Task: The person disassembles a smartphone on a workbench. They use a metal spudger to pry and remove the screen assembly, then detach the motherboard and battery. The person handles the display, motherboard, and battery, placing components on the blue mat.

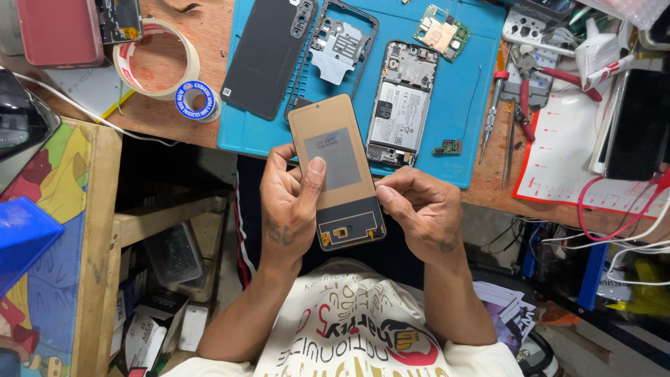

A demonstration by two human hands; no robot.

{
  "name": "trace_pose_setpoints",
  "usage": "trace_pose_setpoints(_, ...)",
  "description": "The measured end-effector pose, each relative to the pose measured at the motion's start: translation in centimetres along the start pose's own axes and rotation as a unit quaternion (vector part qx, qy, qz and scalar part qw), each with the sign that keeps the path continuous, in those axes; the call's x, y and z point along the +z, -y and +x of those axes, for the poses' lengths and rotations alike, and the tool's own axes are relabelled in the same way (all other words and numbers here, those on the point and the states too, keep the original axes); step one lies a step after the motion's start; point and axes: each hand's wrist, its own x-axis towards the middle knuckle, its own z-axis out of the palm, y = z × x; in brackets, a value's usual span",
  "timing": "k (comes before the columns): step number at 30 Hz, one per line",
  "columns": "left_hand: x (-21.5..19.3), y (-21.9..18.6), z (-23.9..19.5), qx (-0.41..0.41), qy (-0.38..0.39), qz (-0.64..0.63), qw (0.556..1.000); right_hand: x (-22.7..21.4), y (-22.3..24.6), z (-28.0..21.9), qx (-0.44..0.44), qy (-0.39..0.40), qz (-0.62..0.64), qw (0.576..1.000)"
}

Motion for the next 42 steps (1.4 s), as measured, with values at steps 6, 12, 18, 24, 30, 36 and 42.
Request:
trace_pose_setpoints(6, 0.0, 0.2, -0.8, -0.022, 0.016, 0.006, 1.000, 0.0, -0.1, 0.4, 0.015, -0.019, -0.009, 1.000)
trace_pose_setpoints(12, 0.7, -0.2, -2.1, -0.067, 0.013, -0.032, 0.997, -0.4, -0.3, 1.8, -0.007, -0.024, -0.070, 0.997)
trace_pose_setpoints(18, 1.2, -1.0, -2.9, -0.106, 0.008, 0.004, 0.994, -0.7, -0.2, 4.0, 0.027, -0.031, -0.062, 0.997)
trace_pose_setpoints(24, 1.3, -1.1, -3.1, -0.114, 0.010, 0.032, 0.993, -1.0, 0.4, 5.3, 0.021, -0.013, -0.131, 0.991)
trace_pose_setpoints(30, 1.4, -0.9, -3.2, -0.072, 0.017, 0.070, 0.995, -1.4, 1.5, 5.9, -0.002, 0.007, -0.220, 0.975)
trace_pose_setpoints(36, 1.4, -0.8, -3.6, -0.060, 0.018, 0.144, 0.988, -1.5, 2.6, 6.2, -0.025, 0.022, -0.308, 0.951)
trace_pose_setpoints(42, 1.4, -0.9, -3.7, -0.052, 0.030, 0.135, 0.989, -0.7, 3.3, 6.3, -0.016, 0.006, -0.341, 0.940)
